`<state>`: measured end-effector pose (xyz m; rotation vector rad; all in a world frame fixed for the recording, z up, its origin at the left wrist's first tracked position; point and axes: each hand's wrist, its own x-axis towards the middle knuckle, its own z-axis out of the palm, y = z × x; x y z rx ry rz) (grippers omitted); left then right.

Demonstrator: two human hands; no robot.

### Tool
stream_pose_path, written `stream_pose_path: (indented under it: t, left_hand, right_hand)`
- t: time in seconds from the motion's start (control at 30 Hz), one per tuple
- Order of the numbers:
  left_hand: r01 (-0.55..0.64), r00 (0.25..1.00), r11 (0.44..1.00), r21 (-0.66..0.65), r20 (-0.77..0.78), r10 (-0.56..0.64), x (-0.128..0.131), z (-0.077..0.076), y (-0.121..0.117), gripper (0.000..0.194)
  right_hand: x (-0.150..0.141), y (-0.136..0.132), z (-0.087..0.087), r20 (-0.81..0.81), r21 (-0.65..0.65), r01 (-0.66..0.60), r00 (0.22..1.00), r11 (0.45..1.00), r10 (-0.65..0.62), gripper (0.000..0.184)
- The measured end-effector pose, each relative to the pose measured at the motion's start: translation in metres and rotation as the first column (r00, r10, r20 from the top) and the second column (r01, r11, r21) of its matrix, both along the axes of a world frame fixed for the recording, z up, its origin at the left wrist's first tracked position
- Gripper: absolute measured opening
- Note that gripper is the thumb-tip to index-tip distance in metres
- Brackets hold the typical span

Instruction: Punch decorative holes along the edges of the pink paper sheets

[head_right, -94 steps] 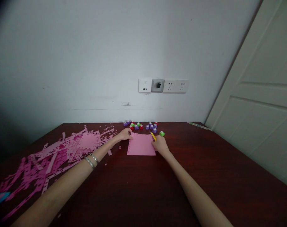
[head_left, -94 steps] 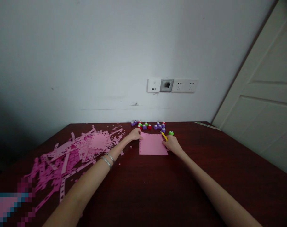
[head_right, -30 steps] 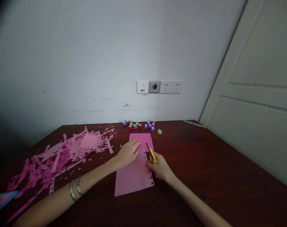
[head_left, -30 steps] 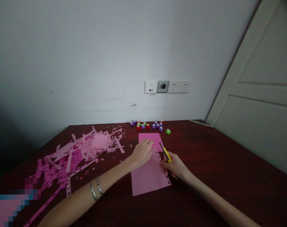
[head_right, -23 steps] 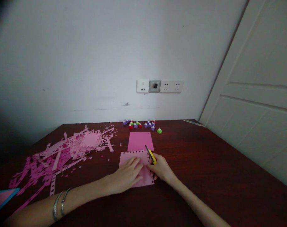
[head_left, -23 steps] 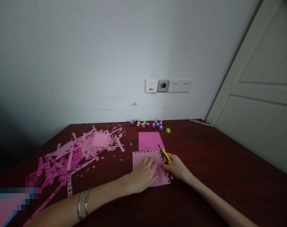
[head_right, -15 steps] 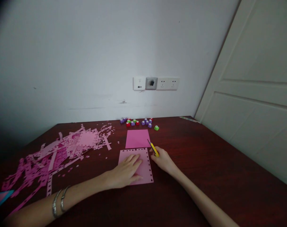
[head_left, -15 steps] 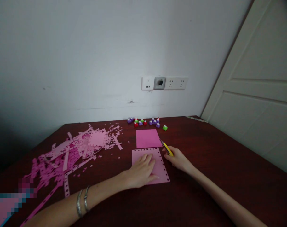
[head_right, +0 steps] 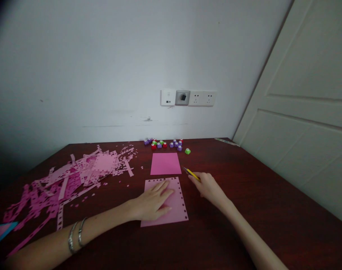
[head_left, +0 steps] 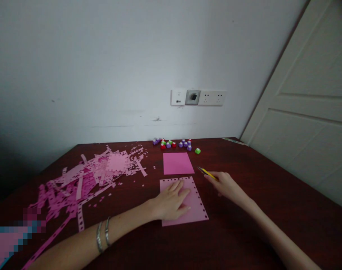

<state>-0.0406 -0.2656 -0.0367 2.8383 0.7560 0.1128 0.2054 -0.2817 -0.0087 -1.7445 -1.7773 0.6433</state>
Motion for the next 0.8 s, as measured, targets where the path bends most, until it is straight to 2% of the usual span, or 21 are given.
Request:
stream_pose_path:
  t: [0.1,0.23,0.33,0.47,0.6,0.8]
  left_hand:
    - [-0.005,1.0,0.999,-0.034,-0.002,0.005,-0.001,0.0,0.004,0.064]
    - [-0.009,1.0,0.998,-0.06,-0.014,0.009,-0.001,-0.002,0.009,0.068]
    - [-0.002,1.0,0.998,-0.063,-0.031,0.0,-0.001,-0.005,0.011,0.071]
    - [-0.003,0.999,0.998,-0.06,-0.043,0.0,0.0,-0.008,0.011,0.07]
    - [-0.027,0.999,0.999,-0.042,-0.036,0.026,0.002,-0.008,0.01,0.061]
    - [-0.058,0.998,0.998,-0.038,-0.027,0.057,0.006,-0.009,0.008,0.062]
  right_hand:
    - [0.0,-0.004,-0.006,-0.096,-0.076,0.023,0.995,0.997,-0.03,0.044]
    - [-0.006,-0.022,-0.011,-0.193,-0.08,-0.017,0.981,0.997,0.001,0.043]
    - [-0.013,-0.038,-0.014,-0.142,-0.082,0.027,0.989,0.996,-0.039,0.036]
    - [-0.024,-0.052,-0.015,-0.024,0.064,0.083,0.996,0.994,-0.082,0.036]
    - [-0.036,-0.056,-0.013,0.025,0.091,0.058,0.998,0.994,-0.06,0.041]
    - [-0.044,-0.05,-0.015,0.079,0.131,-0.013,0.997,0.991,0.003,0.039]
